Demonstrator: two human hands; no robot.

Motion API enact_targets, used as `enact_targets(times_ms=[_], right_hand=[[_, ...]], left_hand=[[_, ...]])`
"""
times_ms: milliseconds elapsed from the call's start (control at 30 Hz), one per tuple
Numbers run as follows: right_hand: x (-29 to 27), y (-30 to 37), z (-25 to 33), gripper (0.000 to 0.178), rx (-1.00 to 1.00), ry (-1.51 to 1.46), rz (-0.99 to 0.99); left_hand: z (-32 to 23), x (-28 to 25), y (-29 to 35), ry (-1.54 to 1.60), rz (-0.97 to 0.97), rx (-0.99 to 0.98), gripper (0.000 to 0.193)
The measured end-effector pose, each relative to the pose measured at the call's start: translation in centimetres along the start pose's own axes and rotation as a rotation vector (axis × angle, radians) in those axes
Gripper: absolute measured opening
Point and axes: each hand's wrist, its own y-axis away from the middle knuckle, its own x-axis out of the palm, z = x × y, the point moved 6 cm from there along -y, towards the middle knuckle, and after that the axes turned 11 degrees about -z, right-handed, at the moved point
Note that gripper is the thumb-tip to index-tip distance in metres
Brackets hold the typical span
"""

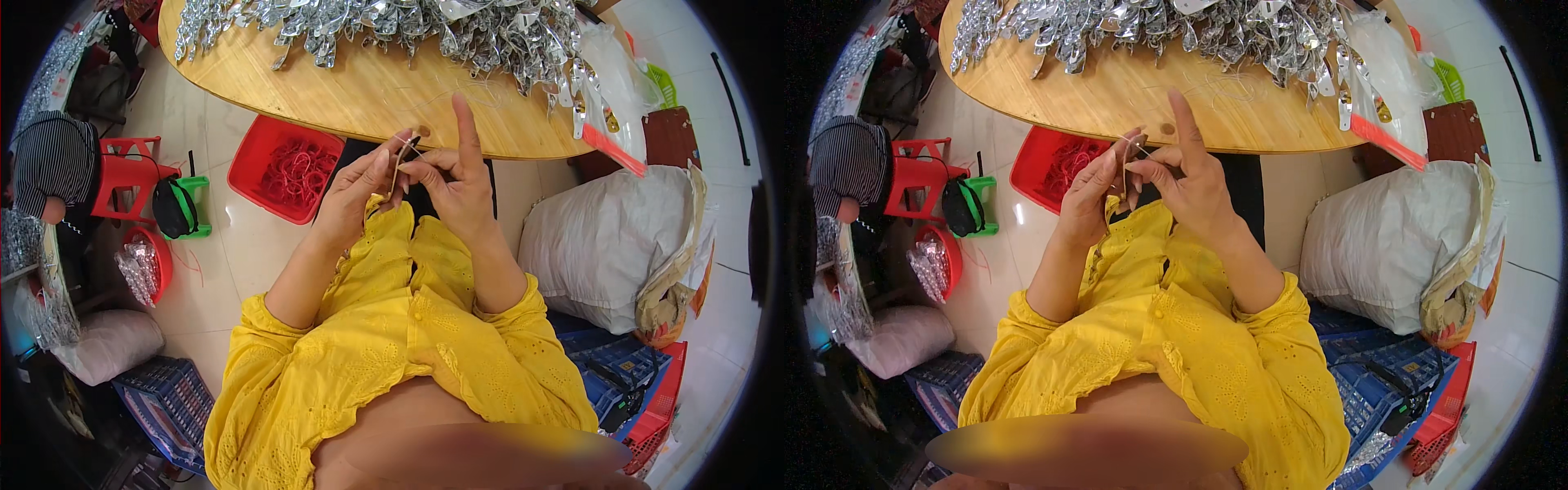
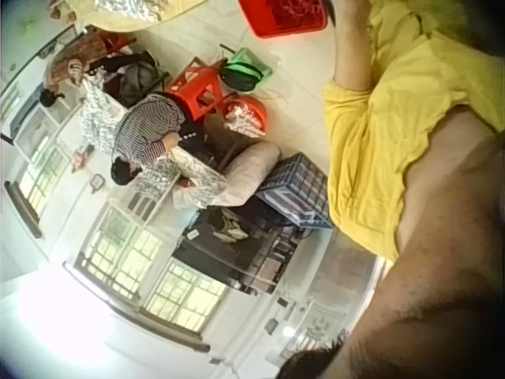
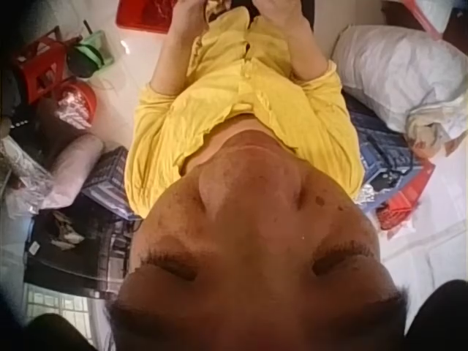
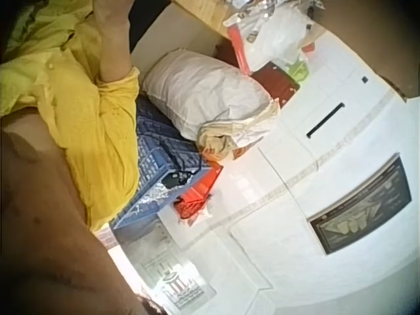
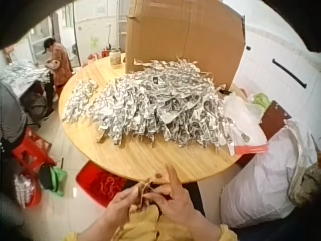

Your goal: Assembling small silver foil-wrapped toy components onto a string at a workshop table.

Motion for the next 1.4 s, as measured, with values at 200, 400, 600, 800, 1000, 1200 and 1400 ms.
enact_targets(times_ms=[200, 400, 600, 800, 1000, 1200, 1400], right_hand=[[0.2, -0.6, 0.1, 0.078, 0.343, -0.440, 0.133], [0.4, -0.4, 0.0, 0.080, 0.386, -0.394, 0.274], [0.3, -0.5, 0.3, 0.080, 0.419, -0.469, 0.220], [-1.7, -0.2, -1.1, 0.057, 0.457, -0.186, 0.154], [-5.4, -0.7, 0.0, 0.008, 0.418, 0.253, 0.212], [-5.4, -2.8, 3.5, 0.007, 0.048, 0.423, 0.186], [-10.3, -2.2, 0.1, 0.007, 0.397, 0.232, 0.043]], left_hand=[[0.4, 0.3, 0.0, -0.021, 0.039, 0.003, 0.033], [0.1, 0.2, -0.7, -0.107, -0.038, 0.014, 0.021], [-0.3, 0.4, -1.0, -0.036, -0.060, -0.029, 0.017], [-1.3, -0.7, -2.1, 0.129, -0.168, 0.212, 0.016], [-1.5, 0.1, -2.8, 0.047, -0.022, 0.263, 0.011], [-1.1, 4.3, -2.8, -0.301, 0.077, 0.214, 0.009], [-1.8, 1.4, -3.6, -0.116, -0.120, 0.284, 0.007]])
